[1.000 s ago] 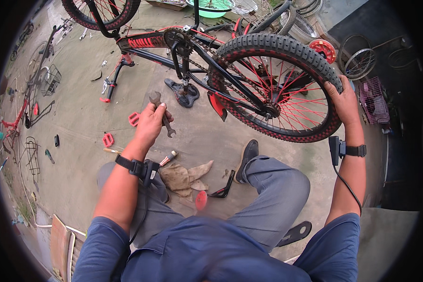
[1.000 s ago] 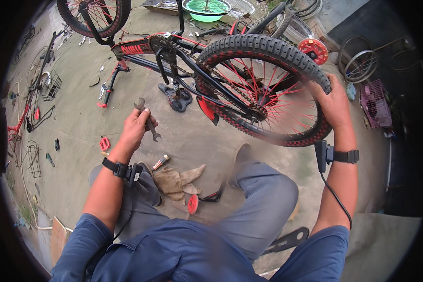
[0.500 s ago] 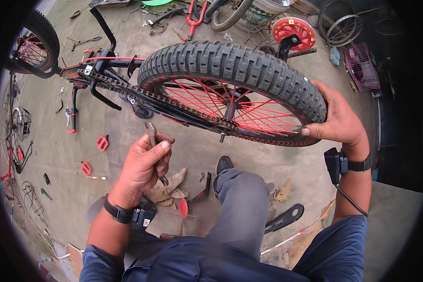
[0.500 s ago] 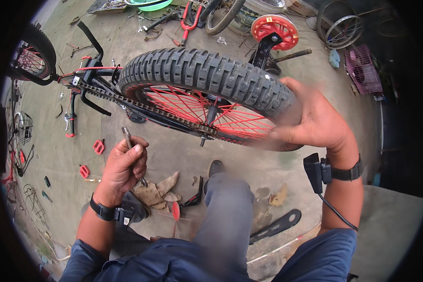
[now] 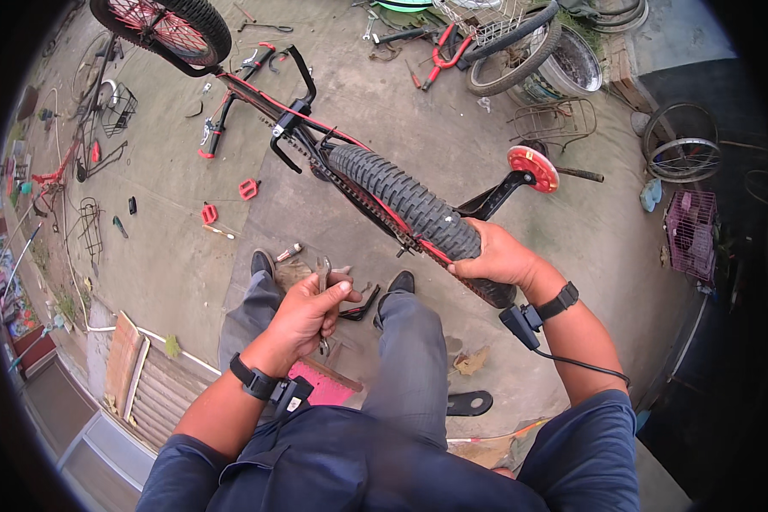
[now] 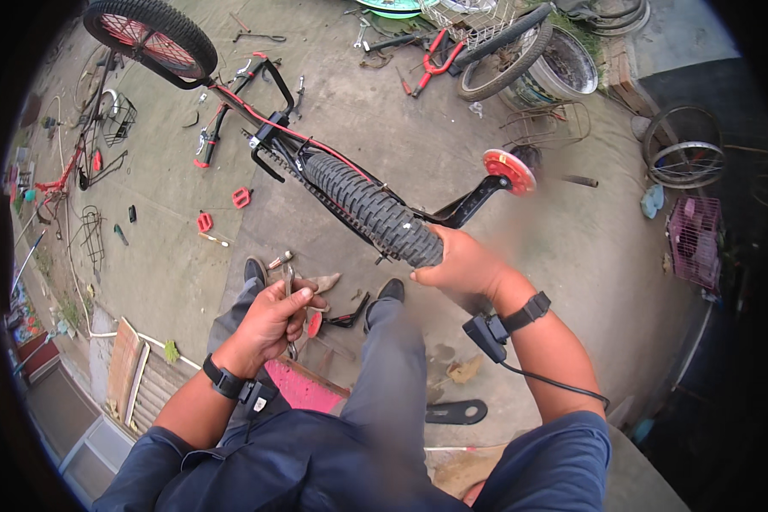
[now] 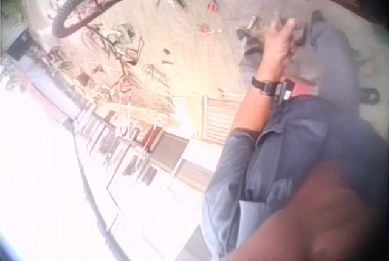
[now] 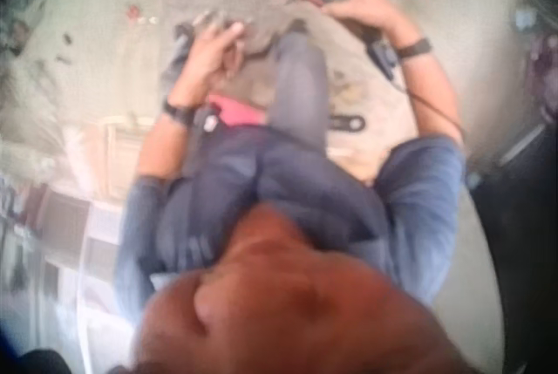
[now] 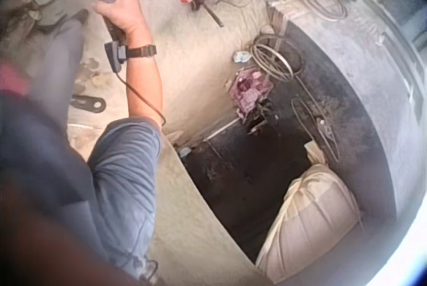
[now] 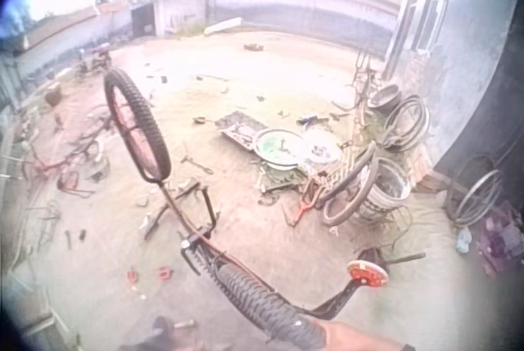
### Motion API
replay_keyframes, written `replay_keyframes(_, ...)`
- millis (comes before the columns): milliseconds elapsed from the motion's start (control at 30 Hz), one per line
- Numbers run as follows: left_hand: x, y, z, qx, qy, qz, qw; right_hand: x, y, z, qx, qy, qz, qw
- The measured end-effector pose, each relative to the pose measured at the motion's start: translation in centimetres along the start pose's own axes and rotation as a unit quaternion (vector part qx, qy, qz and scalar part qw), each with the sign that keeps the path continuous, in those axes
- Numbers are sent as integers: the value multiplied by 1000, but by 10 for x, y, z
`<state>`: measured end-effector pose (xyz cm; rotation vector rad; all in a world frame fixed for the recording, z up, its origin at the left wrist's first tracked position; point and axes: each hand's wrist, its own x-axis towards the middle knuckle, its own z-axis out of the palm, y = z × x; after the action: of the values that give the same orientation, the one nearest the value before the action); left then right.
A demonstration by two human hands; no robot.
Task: The person removes a red bicycle pedal using a wrench, then reattaches it and tightens it. They also handle the bicycle frame and wheels while working in a cluttered workshop.
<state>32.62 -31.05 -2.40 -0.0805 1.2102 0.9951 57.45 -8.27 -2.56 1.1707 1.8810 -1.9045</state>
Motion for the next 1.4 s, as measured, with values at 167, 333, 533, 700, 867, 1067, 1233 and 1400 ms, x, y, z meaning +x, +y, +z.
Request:
replay_keyframes(167,-67,1,-34,34,93,-9,995,7,-24,13,-45,40,29,998)
replay_keyframes(333,-102,-13,-79,14,127,-19,992,-1,-61,38,-39,30,8,999)
replay_keyframes(533,-140,-18,-109,17,102,-38,994,-26,-102,94,51,51,-15,997)
replay_keyframes(700,-170,-8,-120,36,62,-22,997,-41,-125,152,119,31,23,992)
replay_keyframes(867,-201,-10,-117,50,89,26,995,-42,-148,221,125,28,-30,991)
replay_keyframes(1067,-214,-7,-104,-22,142,123,982,-44,-174,289,254,-55,-69,963)
replay_keyframes(1233,-239,-12,-135,-10,103,173,979,-28,-186,355,242,-11,-73,968)
replay_keyframes(1400,-251,-26,-177,94,97,233,963,-14,-191,415,331,-16,-41,943)
